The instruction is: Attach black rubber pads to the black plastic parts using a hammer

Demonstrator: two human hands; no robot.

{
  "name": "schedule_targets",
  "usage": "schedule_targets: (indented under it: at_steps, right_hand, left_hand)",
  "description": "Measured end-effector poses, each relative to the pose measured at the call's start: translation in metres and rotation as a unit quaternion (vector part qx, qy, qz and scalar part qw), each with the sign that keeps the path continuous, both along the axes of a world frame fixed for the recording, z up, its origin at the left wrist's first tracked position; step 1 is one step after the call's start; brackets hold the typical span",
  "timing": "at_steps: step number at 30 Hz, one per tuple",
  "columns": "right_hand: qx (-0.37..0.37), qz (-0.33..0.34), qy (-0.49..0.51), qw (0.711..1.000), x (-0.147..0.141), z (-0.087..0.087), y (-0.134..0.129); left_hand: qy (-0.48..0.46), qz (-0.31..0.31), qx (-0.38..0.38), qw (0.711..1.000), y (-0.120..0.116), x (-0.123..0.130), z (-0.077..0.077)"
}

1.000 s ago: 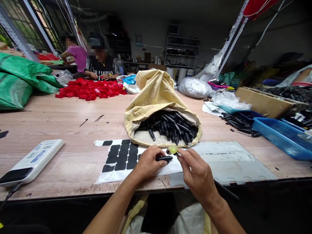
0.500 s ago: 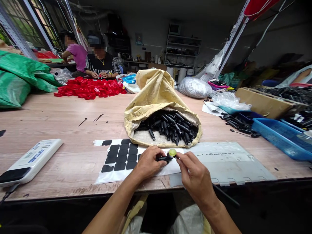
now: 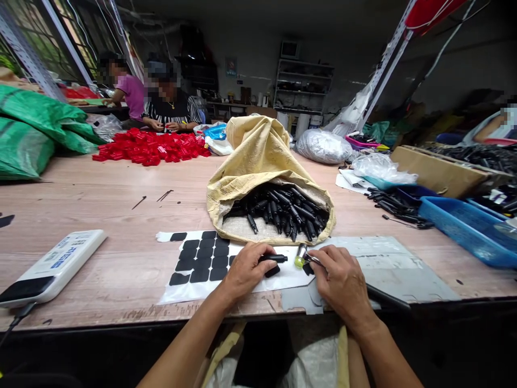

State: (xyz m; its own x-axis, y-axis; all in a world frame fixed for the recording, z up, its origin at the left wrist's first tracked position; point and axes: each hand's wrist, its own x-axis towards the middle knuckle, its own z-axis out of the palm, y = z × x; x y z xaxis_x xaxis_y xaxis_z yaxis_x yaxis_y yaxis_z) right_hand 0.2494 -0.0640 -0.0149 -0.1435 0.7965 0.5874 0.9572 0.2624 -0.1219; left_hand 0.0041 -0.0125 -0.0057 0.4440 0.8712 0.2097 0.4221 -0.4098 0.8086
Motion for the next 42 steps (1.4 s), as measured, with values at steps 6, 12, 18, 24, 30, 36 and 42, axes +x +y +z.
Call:
schedule_targets:
  at_steps: [6, 12, 18, 24, 30, 36, 42]
  right_hand:
    - [-0.047, 0.075, -0.020, 0.996, -0.040, 0.020, 0.002]
    - [-0.049, 0.090, -0.042, 0.994, -0.057, 0.017, 0.009]
    - [-0.053, 0.111, 0.017, 0.992, -0.061, 0.008, 0.013]
    - [-0.069, 0.131, 0.058, 0.987, -0.055, 0.006, 0.018]
    - [-0.079, 0.167, 0.096, 0.978, -0.042, 0.018, 0.015]
    - [-0.090, 0.149, 0.089, 0.981, -0.032, 0.019, 0.012]
    - [-0.095, 0.144, 0.078, 0.982, -0.019, 0.020, 0.007]
  left_hand:
    - [0.000, -0.002, 0.037, 0.999, 0.000, 0.000, -0.004]
    - [0.002, 0.015, 0.085, 0.996, -0.001, 0.001, -0.008]
    - [0.022, 0.044, 0.147, 0.988, -0.004, 0.007, -0.010]
    - [0.027, 0.044, 0.139, 0.989, -0.004, 0.006, -0.007]
    - [0.055, 0.013, 0.108, 0.993, -0.004, 0.003, -0.005]
    - [0.087, -0.014, 0.085, 0.992, -0.004, 0.003, -0.002]
    - [0.082, -0.028, 0.055, 0.995, -0.004, 0.002, 0.000]
